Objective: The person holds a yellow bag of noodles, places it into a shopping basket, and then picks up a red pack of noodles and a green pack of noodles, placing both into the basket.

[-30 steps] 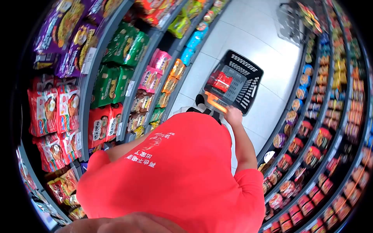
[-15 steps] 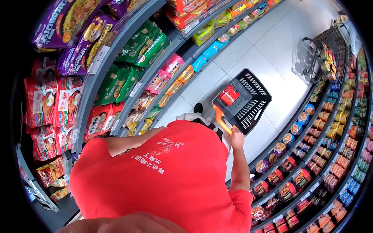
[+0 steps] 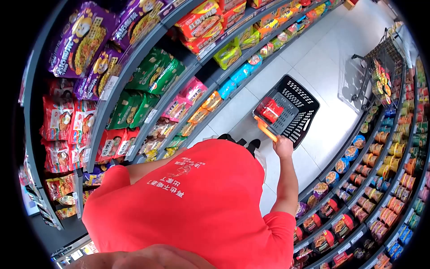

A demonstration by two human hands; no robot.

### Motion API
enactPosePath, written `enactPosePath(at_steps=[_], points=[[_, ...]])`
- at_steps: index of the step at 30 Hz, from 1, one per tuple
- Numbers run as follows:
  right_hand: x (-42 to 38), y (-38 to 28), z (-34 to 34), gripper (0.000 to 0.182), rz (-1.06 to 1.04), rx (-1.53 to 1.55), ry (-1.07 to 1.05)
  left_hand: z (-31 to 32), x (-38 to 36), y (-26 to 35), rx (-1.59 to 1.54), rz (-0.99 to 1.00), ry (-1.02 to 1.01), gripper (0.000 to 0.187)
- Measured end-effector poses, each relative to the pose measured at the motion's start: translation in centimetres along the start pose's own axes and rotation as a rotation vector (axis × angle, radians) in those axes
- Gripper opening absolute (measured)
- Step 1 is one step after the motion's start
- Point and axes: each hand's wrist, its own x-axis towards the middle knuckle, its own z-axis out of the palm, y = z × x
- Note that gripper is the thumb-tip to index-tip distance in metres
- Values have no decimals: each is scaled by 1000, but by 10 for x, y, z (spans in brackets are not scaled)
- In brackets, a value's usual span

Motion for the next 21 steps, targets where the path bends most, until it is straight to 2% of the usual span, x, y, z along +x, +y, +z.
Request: enactPosePath(at_steps=[4,9,11,12,13,15,18,21], points=[[23,28,-10,16,-35,-7,7,14,26,6,-166,-99,97,38],[50,50,-18,17,-58,11,29,26,48,19,-404,-190,115,38],[59,51,-25,16,-68,14,19,38,35,58,-533,-247,113,39],[63,53,-24,15,-54,-1,21,57,9,108,-606,-269,155,39],[68,55,-28,16,-54,-10,0,65,5,122,-696,-291,125,38],[80,62,-23,17,-40,-28,-27,61,31,90,-549,-260,198,35],[96,66,-32,18,-28,3,-19,61,39,100,194,-346,190,40],[120,76,-38,18,-40,-19,11,56,65,83,182,-340,87,44]])
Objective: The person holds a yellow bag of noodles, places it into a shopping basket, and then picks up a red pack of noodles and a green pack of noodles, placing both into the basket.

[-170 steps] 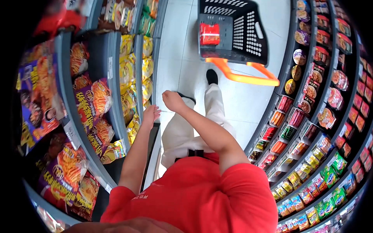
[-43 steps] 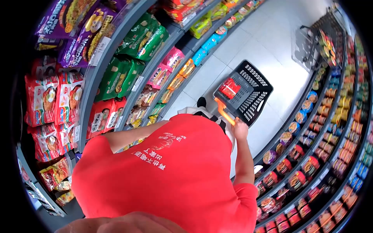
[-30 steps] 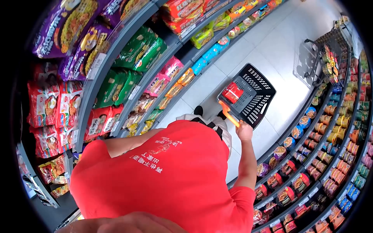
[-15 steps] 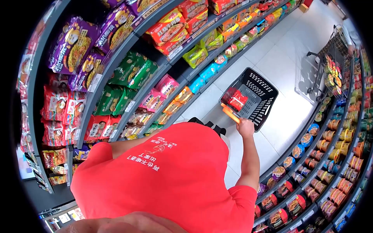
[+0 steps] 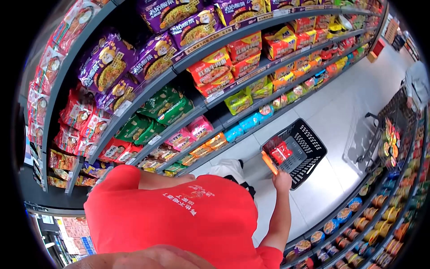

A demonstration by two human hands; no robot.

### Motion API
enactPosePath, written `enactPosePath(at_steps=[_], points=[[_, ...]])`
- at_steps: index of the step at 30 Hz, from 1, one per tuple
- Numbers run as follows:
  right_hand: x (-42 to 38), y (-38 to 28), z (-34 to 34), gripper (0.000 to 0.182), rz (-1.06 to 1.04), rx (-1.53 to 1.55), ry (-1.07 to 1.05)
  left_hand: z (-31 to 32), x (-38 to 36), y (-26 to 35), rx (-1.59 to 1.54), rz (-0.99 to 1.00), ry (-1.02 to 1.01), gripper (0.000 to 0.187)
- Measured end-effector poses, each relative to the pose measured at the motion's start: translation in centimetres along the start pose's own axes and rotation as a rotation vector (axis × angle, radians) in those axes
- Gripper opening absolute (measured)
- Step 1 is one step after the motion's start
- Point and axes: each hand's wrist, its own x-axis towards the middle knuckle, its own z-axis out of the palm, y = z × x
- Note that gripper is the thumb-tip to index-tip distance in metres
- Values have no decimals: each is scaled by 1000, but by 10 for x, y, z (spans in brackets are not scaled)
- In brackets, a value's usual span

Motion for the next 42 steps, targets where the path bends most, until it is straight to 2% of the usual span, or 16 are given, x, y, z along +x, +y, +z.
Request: enactPosePath(at_steps=[4,5,11,19,23,26,27,30,31,34,35,36,37,39,41,42], points=[[33,18,-4,17,-11,9,27,-7,12,25,48,136,100,65],[41,26,-2,16,-19,22,37,-10,25,26,76,168,150,64],[75,54,-17,11,-25,60,41,-47,53,77,-132,202,103,64],[123,95,-26,24,15,-78,-125,-113,101,127,-173,300,106,68],[143,98,-32,26,85,-32,-112,-127,138,138,-314,270,84,69],[163,87,-34,24,112,2,-63,-134,141,149,-254,214,162,69],[172,81,-33,22,208,-46,-112,-135,137,154,-264,255,193,66],[198,78,-37,24,321,-198,-246,-122,200,132,-118,255,296,64],[204,76,-41,25,309,-214,-216,-127,210,130,-52,256,270,64],[226,94,-46,22,199,-162,-165,-147,238,163,-143,16,159,65],[231,102,-45,20,145,-161,-140,-153,252,168,50,103,198,65],[234,108,-47,20,121,-137,-128,-144,285,169,151,149,361,61],[238,116,-50,19,94,-117,-116,-128,306,178,163,227,749,53],[252,136,-52,18,64,-95,-81,-138,315,234,365,331,536,47],[263,155,-58,18,11,-66,-33,-139,293,319,8,246,324,45],[269,164,-63,18,-19,-48,-10,-136,277,353,194,445,342,45]])
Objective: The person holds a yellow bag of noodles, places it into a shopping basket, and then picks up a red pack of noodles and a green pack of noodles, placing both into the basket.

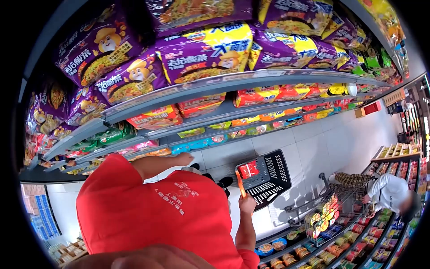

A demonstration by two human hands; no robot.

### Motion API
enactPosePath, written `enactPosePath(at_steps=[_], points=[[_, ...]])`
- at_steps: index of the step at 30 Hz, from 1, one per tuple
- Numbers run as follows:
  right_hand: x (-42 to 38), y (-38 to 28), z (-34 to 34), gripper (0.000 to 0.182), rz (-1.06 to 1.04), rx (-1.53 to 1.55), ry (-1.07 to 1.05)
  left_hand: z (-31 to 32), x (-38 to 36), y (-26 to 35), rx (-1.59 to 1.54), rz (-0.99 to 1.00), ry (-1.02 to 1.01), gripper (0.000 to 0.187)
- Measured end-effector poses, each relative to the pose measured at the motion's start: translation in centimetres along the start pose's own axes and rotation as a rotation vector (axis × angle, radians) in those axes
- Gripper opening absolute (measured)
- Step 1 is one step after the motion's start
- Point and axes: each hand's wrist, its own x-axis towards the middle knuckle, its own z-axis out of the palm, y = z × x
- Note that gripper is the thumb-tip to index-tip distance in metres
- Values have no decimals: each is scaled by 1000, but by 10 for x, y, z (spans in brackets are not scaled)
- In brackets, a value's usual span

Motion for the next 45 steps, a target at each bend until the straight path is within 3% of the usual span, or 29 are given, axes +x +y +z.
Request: enactPosePath(at_steps=[3,9,12,15,18,22,24,25,26,29,31,32,34,35,37,38,40,43,45], points=[[20,30,-12,18,-57,-36,21,23,39,71,-166,27,-33,44],[70,105,-25,17,-142,-12,26,48,73,168,-42,298,1,38],[99,131,-34,19,-161,-28,-2,32,71,191,-17,153,-97,37],[128,150,-49,20,-187,-41,8,35,82,169,-12,165,88,38],[157,168,-55,22,-151,-78,4,26,77,157,-16,-32,179,39],[201,175,-79,36,-107,-67,64,22,82,130,0,-146,205,41],[224,183,-78,32,-97,-54,80,26,90,118,16,-202,197,42],[240,187,-74,28,-25,-136,-83,26,95,115,4,-207,203,43],[255,188,-71,27,38,-198,-184,26,103,108,16,-209,193,44],[289,187,-75,29,228,-206,-182,30,148,101,49,-183,165,45],[305,193,-72,29,290,-211,-157,25,179,105,313,89,175,32],[315,193,-74,28,330,-183,-153,26,203,105,363,101,177,26],[339,202,-80,38,418,-91,-333,-2,218,149,164,50,130,28],[349,204,-84,38,431,-82,-343,-17,224,177,-104,-65,162,33],[357,204,-90,37,466,-63,-356,-21,250,194,-292,-139,208,42],[365,203,-95,37,486,-53,-352,-31,252,210,-327,-94,218,43],[375,203,-101,36,473,-57,-325,-44,264,232,-376,-217,92,43],[384,220,-89,31,423,-76,-218,-41,278,231,-264,-81,170,42],[396,227,-90,31,410,-89,-230,-46,286,231,-219,-117,123,41]])
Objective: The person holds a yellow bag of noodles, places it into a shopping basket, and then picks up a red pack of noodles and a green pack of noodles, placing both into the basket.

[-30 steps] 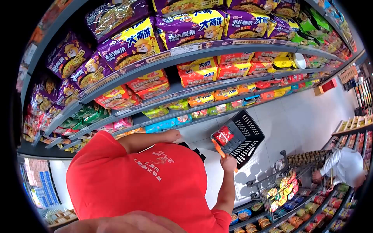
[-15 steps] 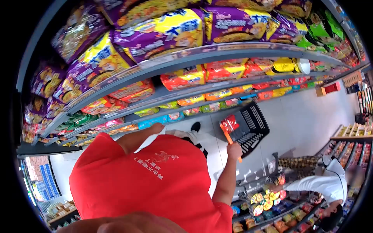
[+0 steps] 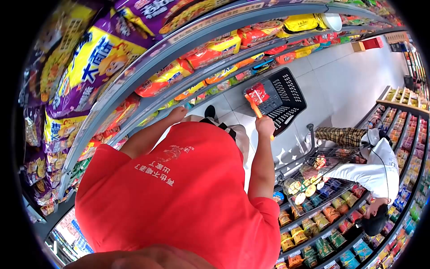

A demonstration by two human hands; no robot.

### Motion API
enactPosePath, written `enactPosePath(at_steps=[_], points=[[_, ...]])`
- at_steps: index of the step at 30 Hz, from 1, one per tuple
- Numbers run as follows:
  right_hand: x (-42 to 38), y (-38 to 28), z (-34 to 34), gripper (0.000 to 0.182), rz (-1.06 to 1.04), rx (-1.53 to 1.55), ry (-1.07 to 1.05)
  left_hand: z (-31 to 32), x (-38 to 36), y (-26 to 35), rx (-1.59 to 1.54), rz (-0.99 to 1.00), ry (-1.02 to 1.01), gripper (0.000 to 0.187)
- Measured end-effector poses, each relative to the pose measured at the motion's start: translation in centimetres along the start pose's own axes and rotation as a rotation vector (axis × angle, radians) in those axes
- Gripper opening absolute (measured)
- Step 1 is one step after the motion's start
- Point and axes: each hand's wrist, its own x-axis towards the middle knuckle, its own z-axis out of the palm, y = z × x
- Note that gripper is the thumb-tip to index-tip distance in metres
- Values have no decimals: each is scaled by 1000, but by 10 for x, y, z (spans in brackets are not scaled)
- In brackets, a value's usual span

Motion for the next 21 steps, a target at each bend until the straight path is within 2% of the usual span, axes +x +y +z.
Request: enactPosePath(at_steps=[3,4,6,10,13,14,15,17,21], points=[[13,7,-4,30,-30,8,1,-8,-3,18,54,-78,-39,41],[17,10,-7,31,-47,12,4,1,5,5,32,-25,32,42],[26,14,-18,32,-59,6,-19,4,11,1,138,-52,-25,42],[57,26,-23,33,-32,16,-72,22,17,28,167,-78,-7,37],[69,39,-33,34,-81,71,-50,47,30,57,636,197,1,32],[75,43,-37,34,-105,85,-52,55,42,59,722,356,-10,27],[81,47,-38,34,-128,101,-58,69,49,62,528,335,67,27],[85,48,-57,34,-122,100,-77,63,24,141,245,170,81,28],[108,60,-59,30,-135,103,-35,75,23,213,115,55,45,33]])
